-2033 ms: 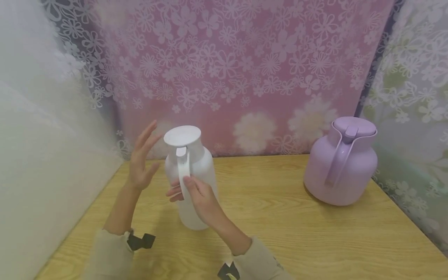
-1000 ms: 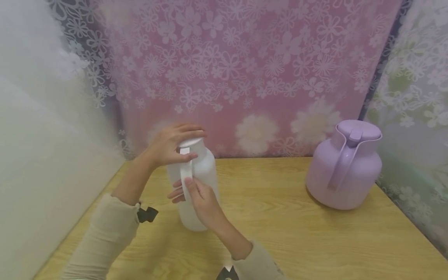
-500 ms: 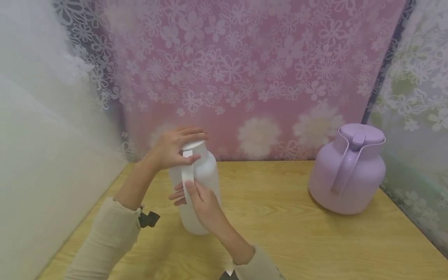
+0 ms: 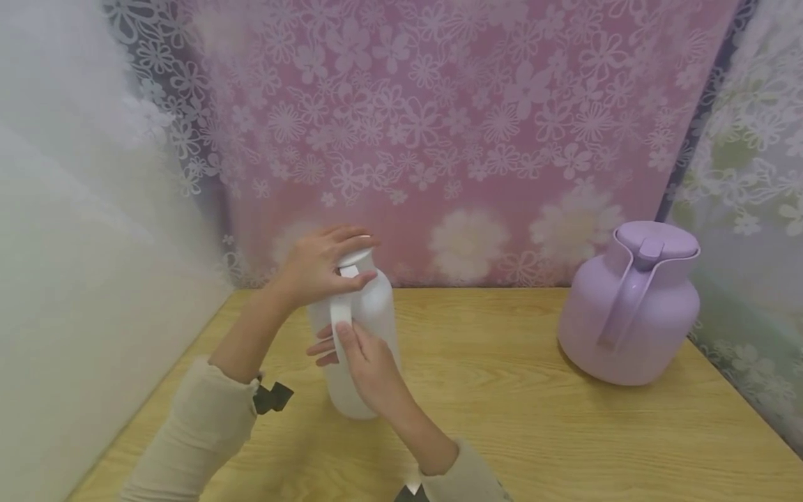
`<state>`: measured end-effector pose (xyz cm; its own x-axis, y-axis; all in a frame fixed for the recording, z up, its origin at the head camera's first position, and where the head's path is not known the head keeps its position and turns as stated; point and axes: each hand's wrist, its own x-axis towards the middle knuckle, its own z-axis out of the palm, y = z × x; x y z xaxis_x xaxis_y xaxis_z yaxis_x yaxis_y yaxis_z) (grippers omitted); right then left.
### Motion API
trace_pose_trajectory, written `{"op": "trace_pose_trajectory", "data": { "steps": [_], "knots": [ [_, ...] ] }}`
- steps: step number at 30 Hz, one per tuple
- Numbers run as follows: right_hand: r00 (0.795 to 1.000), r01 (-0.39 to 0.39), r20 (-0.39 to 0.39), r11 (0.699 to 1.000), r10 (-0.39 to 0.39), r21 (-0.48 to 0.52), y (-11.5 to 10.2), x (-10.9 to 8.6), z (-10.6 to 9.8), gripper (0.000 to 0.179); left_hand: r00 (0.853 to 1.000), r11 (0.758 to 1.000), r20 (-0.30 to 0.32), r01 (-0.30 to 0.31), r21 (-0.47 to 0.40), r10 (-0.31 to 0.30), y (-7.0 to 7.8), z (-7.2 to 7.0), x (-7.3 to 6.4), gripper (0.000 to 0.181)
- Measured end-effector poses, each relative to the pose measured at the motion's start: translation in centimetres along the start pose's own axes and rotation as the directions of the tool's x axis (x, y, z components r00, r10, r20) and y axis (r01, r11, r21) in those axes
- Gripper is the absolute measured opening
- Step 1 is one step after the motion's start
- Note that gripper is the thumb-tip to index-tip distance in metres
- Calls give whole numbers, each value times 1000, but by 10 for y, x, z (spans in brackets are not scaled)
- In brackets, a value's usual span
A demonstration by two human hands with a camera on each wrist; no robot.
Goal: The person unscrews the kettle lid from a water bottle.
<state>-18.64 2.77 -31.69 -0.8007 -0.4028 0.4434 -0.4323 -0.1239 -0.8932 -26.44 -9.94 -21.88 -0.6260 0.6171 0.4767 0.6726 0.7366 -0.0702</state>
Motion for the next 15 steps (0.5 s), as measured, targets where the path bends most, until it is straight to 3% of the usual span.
{"op": "trace_pose_trajectory", "data": {
  "steps": [6, 9, 12, 15],
  "knots": [
    [1000, 11, -2, 1000, -11, 1, 1, 1, 1, 45, 994, 995, 53, 98, 26, -100, 10, -2, 2, 53],
    [1000, 1, -10, 1000, -1, 8, 0, 0, 1, 46, 984, 988, 92, 151, 40, -154, 16, -4, 5, 56],
    [1000, -13, -18, 1000, 13, 12, 0, 0, 1, 47, 965, 973, 134, 218, 74, -226, 23, -6, 8, 61],
    [999, -32, -20, 999, 32, 14, -2, 0, 1, 46, 930, 943, 170, 305, 136, -325, 32, -6, 13, 69]
  ]
}}
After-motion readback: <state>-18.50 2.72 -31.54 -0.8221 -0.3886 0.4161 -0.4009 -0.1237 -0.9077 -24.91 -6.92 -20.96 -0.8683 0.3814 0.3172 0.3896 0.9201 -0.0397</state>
